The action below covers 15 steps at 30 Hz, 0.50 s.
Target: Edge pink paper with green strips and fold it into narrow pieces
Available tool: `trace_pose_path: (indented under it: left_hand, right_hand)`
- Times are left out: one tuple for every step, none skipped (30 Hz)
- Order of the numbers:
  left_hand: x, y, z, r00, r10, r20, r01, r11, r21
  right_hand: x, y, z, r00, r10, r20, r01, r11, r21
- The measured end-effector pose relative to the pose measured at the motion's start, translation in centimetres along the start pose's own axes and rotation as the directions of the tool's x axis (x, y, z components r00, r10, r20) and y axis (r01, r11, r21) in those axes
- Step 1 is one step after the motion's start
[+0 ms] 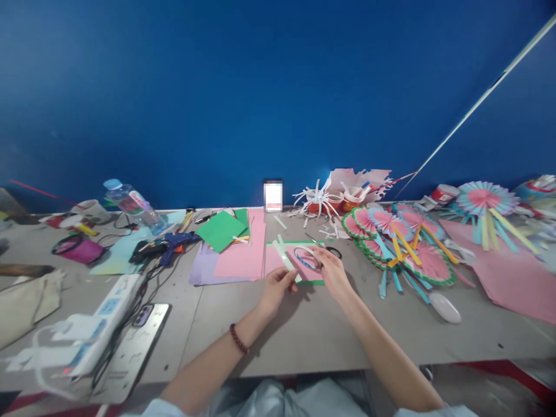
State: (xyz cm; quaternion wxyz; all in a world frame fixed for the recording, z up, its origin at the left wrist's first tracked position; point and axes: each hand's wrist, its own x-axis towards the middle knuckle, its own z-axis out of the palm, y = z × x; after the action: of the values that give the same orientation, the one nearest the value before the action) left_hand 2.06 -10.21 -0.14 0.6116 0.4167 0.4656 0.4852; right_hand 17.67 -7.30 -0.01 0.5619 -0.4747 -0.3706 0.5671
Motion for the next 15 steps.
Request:
trace_pose_path:
  left_hand:
    - [0.0, 0.0, 0.0, 1.000, -0.003, 0.002, 0.003, 1.000, 0.012]
    - [0.0, -0.1, -0.1, 1.000, -0.003, 0.005, 0.003, 1.000, 0.027]
    - [0.1, -0.1, -0.1, 1.000, 0.002, 0.004, -0.002, 0.999, 0.041]
    - [0.1, -0.2, -0.1, 1.000, 0.008, 0.000, -0.008, 0.998, 0.054]
    - [0.2, -0.3, -0.2, 1.000, 0.017, -0.006, -0.017, 0.998, 0.064]
    - [0.3, -0.3, -0.2, 1.000, 0.027, -0.013, -0.027, 0.997, 0.070]
    - [0.3, -0.4, -0.2, 0.999, 0.041, -0.021, -0.039, 0.997, 0.071]
    - [0.4, -0.4, -0.2, 0.998, 0.055, -0.027, -0.053, 0.996, 0.069]
    - [0.5, -0.4, -0.2, 0.997, 0.071, -0.034, -0.069, 0.996, 0.065]
    - [0.5, -0.4, -0.2, 0.995, 0.088, -0.041, -0.085, 0.994, 0.062]
    - [0.5, -0.5, -0.2, 0.993, 0.106, -0.049, -0.103, 0.993, 0.063]
    - [0.6, -0.5, -0.3, 0.991, 0.124, -0.059, -0.120, 0.991, 0.067]
    - [0.6, -0.6, -0.3, 0.987, 0.141, -0.070, -0.136, 0.988, 0.075]
    - [0.7, -0.7, -0.4, 0.985, 0.156, -0.076, -0.149, 0.985, 0.086]
    - [0.7, -0.9, -0.4, 0.982, 0.170, -0.081, -0.162, 0.982, 0.096]
  right_hand:
    - [0.1, 0.0, -0.1, 1.000, -0.006, 0.002, 0.006, 1.000, -0.015]
    - [0.1, -0.1, -0.1, 1.000, -0.015, 0.000, 0.015, 0.999, -0.034]
    - [0.0, -0.2, -0.1, 1.000, -0.024, -0.004, 0.024, 0.998, -0.058]
    - [-0.2, -0.4, -0.1, 0.999, -0.032, -0.008, 0.031, 0.996, -0.087]
    - [-0.5, -0.7, 0.1, 0.999, -0.038, -0.013, 0.036, 0.992, -0.121]
    - [-0.9, -1.1, 0.2, 0.999, -0.047, -0.016, 0.044, 0.986, -0.159]
    - [-1.3, -1.5, 0.3, 0.998, -0.061, -0.010, 0.058, 0.979, -0.197]
    - [-1.7, -2.0, 0.5, 0.997, -0.083, 0.004, 0.081, 0.968, -0.236]
    - [-2.0, -2.4, 0.6, 0.993, -0.118, 0.025, 0.121, 0.954, -0.275]
    - [-2.2, -2.8, 0.8, 0.985, -0.162, 0.052, 0.170, 0.933, -0.317]
    - [-2.2, -3.2, 0.9, 0.974, -0.211, 0.083, 0.227, 0.903, -0.366]
    - [-2.1, -3.6, 1.1, 0.959, -0.258, 0.119, 0.284, 0.862, -0.420]
    - [-1.6, -3.9, 1.3, 0.941, -0.300, 0.154, 0.337, 0.810, -0.479]
    - [-1.0, -4.1, 1.5, 0.923, -0.333, 0.192, 0.382, 0.752, -0.536]
    - [-0.1, -4.3, 1.8, 0.905, -0.354, 0.235, 0.423, 0.689, -0.589]
